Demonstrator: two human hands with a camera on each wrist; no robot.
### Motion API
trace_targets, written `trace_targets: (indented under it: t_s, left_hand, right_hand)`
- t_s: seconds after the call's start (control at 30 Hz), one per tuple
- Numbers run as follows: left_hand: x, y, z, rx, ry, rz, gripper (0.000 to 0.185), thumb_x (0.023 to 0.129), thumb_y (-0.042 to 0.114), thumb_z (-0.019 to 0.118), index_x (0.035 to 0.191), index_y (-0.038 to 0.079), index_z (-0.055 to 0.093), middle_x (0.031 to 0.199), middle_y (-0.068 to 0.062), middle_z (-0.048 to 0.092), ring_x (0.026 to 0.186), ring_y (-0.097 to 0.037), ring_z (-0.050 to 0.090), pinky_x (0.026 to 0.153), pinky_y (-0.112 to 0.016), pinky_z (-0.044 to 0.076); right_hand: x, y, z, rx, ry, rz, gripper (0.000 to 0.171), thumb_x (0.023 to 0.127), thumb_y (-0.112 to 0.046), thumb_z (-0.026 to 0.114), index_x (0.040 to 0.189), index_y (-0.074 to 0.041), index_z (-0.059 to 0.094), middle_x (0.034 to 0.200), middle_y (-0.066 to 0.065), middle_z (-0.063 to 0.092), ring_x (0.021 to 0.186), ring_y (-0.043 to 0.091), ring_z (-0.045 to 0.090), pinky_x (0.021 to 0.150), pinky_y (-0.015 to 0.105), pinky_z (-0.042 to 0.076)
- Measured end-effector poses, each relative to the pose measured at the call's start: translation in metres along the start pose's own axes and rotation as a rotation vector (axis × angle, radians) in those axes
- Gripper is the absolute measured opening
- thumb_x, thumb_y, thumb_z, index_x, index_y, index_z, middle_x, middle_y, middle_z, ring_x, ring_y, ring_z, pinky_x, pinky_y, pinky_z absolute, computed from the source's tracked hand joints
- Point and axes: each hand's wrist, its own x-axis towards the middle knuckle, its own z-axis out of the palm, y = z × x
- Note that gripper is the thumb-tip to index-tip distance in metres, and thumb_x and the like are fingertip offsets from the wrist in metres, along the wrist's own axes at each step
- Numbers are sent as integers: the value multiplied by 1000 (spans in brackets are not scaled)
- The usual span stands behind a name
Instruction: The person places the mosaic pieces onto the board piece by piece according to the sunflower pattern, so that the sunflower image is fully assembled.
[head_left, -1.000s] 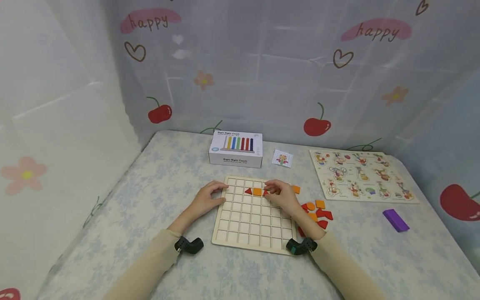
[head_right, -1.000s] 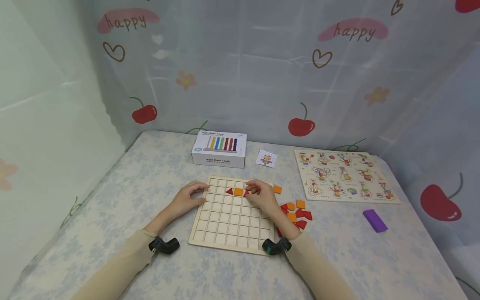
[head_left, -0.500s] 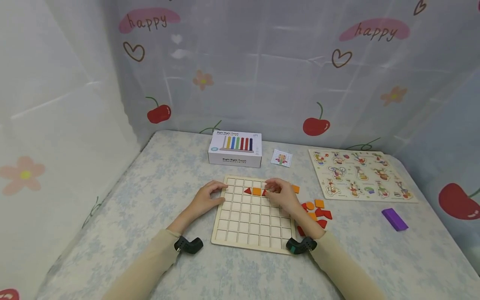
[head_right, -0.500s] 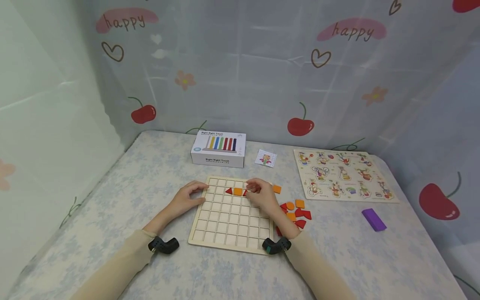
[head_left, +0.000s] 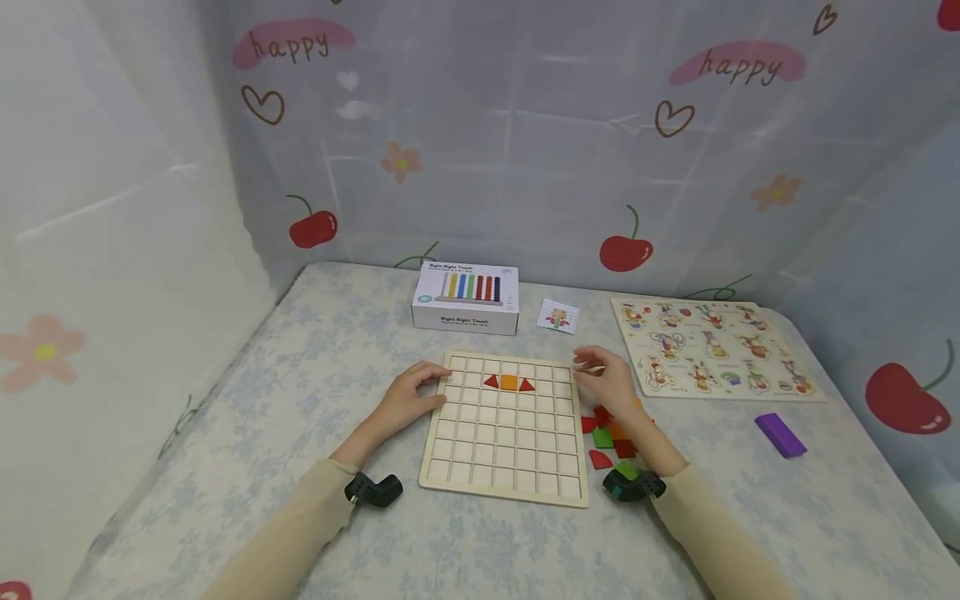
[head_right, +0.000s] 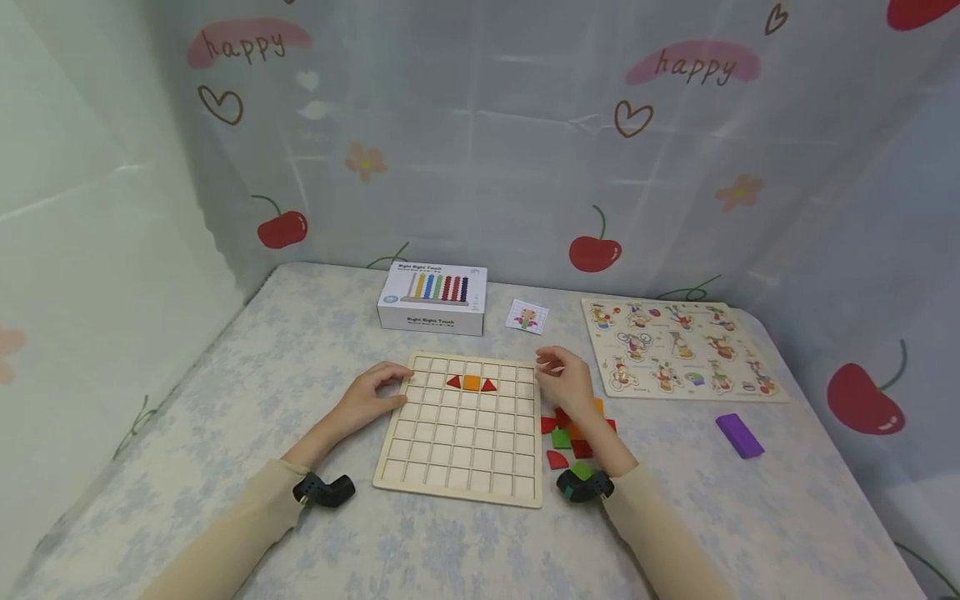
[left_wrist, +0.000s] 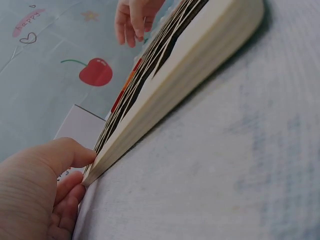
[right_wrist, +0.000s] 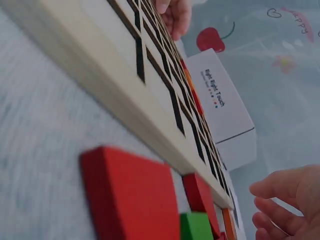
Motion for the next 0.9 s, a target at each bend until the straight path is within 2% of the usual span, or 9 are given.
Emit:
trace_targets:
  t_s: [0.13,0.2,0.27,0.37,0.53,0.63,0.9]
  left_hand:
    - [1,-2,-1,5,2,2,38,87,12,69,124,11,62,126,-8,59,118,-26,55,103,-46,44]
    - [1,-2,-1,-2,5,3,37,86,12,69,123,11,63,125,-9,59,118,-26,55,103,-47,44]
    - [1,-2,-1,-10,7,3,37,86,12,69,123,10,63,125,-9,59,118,-26,55,103,-47,43]
    - [1,-2,0,-17,5,-2,37,87,13,69,123,11,63,125,-9,59,119,-26,54,104,-47,43]
    - [1,0,1,-5,1,-17,37,86,13,69,123,12,63,125,-6,59,119,-24,54,104,-45,43]
    - [1,0,1,0,0,-16,37,86,13,69,123,13,63,124,-6,60,118,-24,54,103,-44,44]
    - [1,-1,1,-17,10,-12,38,86,11,69,123,11,63,125,-8,59,119,-25,54,103,-46,43]
  right_hand:
    - [-5,10,-8,-19,-16,79,36,81,1,68,116,7,61,115,25,63,105,36,58,90,46,52]
    - [-7,15,-9,-23,-43,111,38,82,0,67,119,6,60,119,24,62,107,35,57,92,47,50]
    - [-7,18,-9,-46,-65,126,38,83,-2,67,120,5,59,120,23,62,105,33,57,91,43,49]
    - [-8,20,-8,-83,-70,130,38,83,-1,67,121,3,60,118,22,64,102,32,58,89,40,48]
    - [-8,22,-7,-93,-57,105,36,83,0,68,118,4,61,113,23,66,102,34,60,90,44,49]
    - [-8,23,-7,-88,-51,100,35,82,0,68,116,5,62,111,23,66,100,33,60,87,38,50]
    - [-8,24,-7,-25,5,120,33,84,-5,68,115,3,62,112,21,65,99,30,59,74,11,44]
